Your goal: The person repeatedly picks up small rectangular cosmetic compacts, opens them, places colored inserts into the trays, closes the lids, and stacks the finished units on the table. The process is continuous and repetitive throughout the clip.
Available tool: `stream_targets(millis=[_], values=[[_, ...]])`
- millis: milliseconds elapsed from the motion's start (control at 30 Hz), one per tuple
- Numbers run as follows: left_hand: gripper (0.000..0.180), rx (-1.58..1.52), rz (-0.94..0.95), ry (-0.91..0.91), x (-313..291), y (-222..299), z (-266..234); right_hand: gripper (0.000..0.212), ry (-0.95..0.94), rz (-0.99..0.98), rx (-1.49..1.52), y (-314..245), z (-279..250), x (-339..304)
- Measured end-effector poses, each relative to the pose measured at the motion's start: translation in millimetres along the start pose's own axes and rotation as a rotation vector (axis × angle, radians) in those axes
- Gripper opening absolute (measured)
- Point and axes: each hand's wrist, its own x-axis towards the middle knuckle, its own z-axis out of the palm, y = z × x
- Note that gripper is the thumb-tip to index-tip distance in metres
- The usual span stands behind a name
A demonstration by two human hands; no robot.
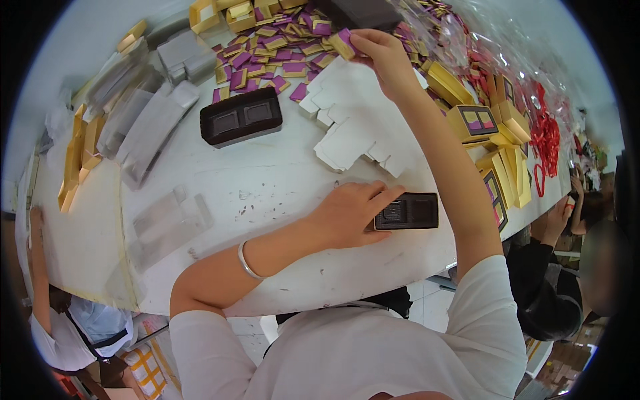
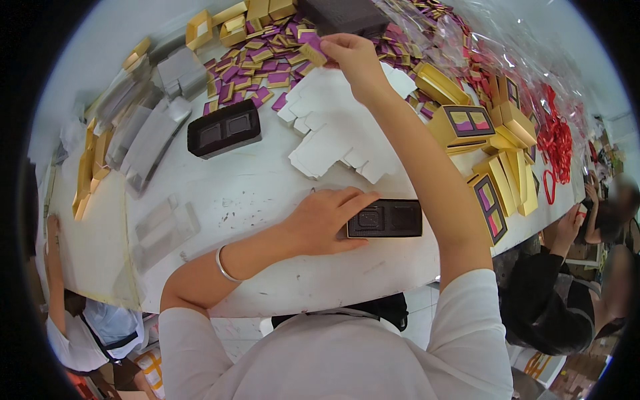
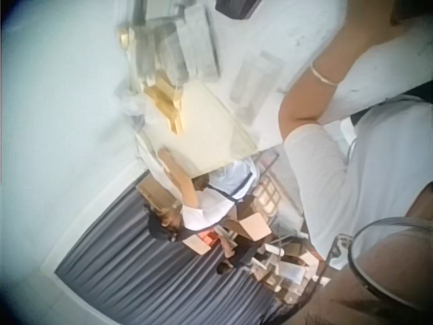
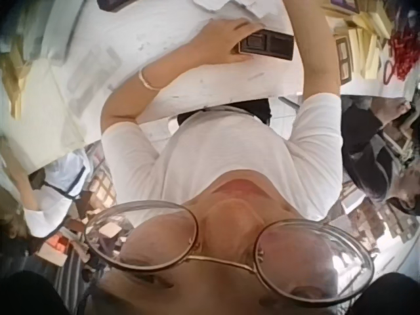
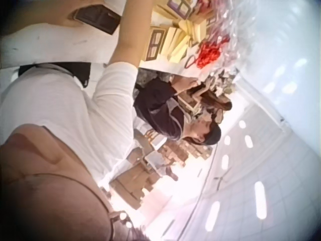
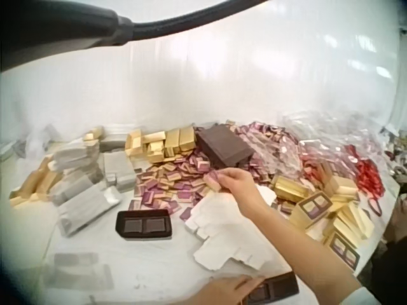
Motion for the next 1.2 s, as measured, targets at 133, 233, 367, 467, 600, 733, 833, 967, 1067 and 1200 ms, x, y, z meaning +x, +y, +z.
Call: stream_targets(millis=[133, 233, 367, 467, 600, 733, 833, 967, 1067, 1200], values=[[0.076, -0.029, -0.051, -0.052, 6.2, 5.9, -4.9, 0.02, -0.142, 0.114, -0.023, -43.0, -24.8, -82.0], [0.083, -0.052, -0.049, -0.007, 4.6, 7.8, -2.0, 0.021, -0.214, 0.197, -0.219, -65.7, -45.7, -142.8], [0.092, -0.027, -0.066, 0.032, 4.6, 8.9, -3.4, 0.023, -0.052, 0.206, -0.132, -66.0, -62.1, -210.8], [0.092, 0.003, -0.059, 0.021, 7.2, 10.8, -0.9, 0.025, 0.007, 0.14, -0.178, -52.1, -54.2, -246.5], [0.093, 0.042, -0.038, 0.055, 7.3, 12.2, 0.6, 0.033, 0.048, -0.088, -0.426, -40.1, -36.7, -265.6], [0.091, 0.07, 0.001, 0.106, 5.9, 12.2, 2.1, 0.027, -0.076, -0.419, -0.952, -19.8, -34.5, -271.9], [0.091, 0.052, -0.031, 0.074, 6.7, 13.4, -0.2, 0.017, -0.085, -0.497, -0.963, -18.2, -30.1, -258.6], [0.09, 0.04, -0.011, 0.07, 8.7, 12.1, -0.8, 0.014, -0.092, -0.465, -0.831, -17.1, -33.9, -249.4], [0.09, 0.05, -0.018, 0.04, 9.8, 13.2, -1.3, 0.012, -0.089, -0.283, -0.83, -23.6, -35.3, -244.1], [0.091, 0.058, -0.047, -0.012, 10.8, 15.4, -2.9, 0.012, -0.225, -0.121, -0.885, -32.3, -38.4, -235.8]])
